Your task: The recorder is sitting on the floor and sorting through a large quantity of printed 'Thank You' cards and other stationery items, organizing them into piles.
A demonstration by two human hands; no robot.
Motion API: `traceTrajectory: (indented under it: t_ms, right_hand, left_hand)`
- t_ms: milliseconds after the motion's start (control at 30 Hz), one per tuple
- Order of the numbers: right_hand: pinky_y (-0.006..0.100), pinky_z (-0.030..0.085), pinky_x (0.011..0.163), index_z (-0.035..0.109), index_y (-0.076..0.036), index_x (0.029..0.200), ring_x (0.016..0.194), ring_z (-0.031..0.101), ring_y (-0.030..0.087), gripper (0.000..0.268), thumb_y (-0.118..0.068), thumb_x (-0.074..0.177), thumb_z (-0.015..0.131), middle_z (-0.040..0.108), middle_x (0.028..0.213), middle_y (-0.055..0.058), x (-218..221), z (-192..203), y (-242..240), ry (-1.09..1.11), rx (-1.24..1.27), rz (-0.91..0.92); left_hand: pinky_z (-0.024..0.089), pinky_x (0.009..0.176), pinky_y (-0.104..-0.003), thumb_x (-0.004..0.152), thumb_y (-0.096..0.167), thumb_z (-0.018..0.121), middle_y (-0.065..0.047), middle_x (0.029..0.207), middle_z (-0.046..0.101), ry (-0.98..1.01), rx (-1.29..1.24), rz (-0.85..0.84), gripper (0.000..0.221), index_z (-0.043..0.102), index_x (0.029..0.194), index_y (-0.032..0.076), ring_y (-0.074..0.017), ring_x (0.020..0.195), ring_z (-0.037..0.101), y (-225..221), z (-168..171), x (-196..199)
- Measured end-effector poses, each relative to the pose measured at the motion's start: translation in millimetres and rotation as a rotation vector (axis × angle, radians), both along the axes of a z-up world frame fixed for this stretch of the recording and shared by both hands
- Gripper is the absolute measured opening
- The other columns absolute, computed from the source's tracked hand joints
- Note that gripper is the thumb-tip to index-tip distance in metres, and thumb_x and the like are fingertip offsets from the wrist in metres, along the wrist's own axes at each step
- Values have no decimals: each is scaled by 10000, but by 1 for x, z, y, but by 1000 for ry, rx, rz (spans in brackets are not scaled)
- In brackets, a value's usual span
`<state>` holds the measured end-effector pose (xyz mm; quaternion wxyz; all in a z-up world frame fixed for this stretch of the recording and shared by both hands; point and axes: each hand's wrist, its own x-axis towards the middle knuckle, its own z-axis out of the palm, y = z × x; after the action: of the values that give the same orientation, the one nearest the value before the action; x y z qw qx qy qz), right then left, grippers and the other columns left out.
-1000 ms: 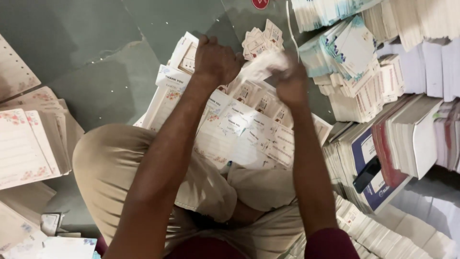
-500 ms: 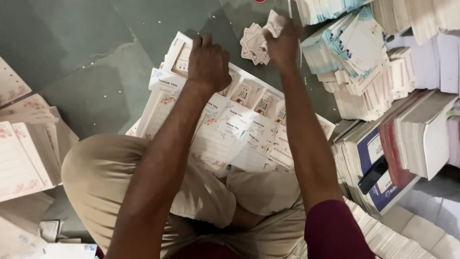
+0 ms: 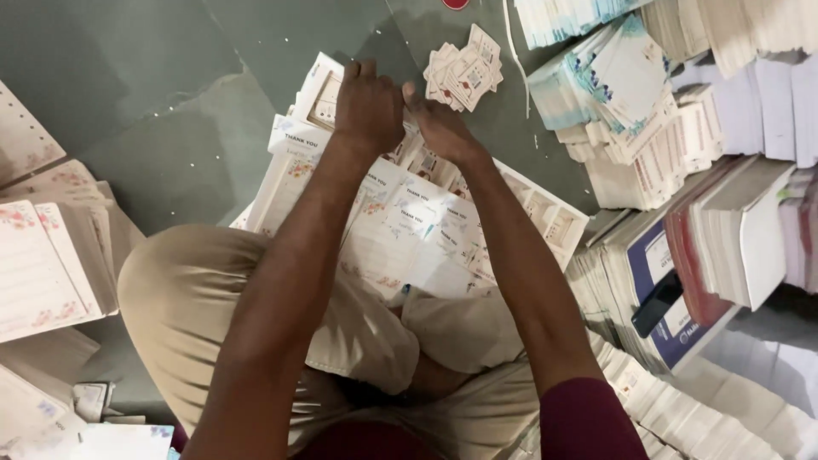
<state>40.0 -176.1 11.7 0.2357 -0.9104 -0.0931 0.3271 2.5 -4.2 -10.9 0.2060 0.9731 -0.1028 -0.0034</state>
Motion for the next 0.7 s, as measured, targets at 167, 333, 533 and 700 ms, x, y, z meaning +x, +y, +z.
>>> traceTrajectory:
  t_ms: [167,333,533,700]
  right_hand:
    - [481,454,1050,696,28,1145,1194,629,434,1051,-827,921,126,701,1190,285,1,9,14,-89,-116,-34]
    - [488,433,1027,714,25,1089,1146,626,446,1081,-827,872,84,717,1133,285,-4,12,14,-152,-81,-41]
    - [432,186,1250,297,77,1533,1540,188,398,1079,-818,951,140,250,1615,302,16,-24,0,12,228,-118]
    - [423,53,1286,5,10,1639,1602,-39,295,1079,-796,952,209,-48,1734,197,7,-12,6,198,503,-170]
  left_hand:
    - [326,1080,-478,841,243,635,-139,935,736,-23,58,13,238,776,871,54,-347,1154,554,-3,-1,7]
    - [337,1086,-473,856,209,650,-126,961,737,-24,14,-1,184,785,884,87,-336,1197,548,-1,12,0]
    - [337,1082,-439,723,191,744,-102,991,728,67,19,-5,232,777,945,132,-315,1189,546,-1,19,-1]
    - [348,961,-431,611,238,764,-111,1047,704,-203,83,31,454,768,1052,128,-294,1061,558,-1,6,-3]
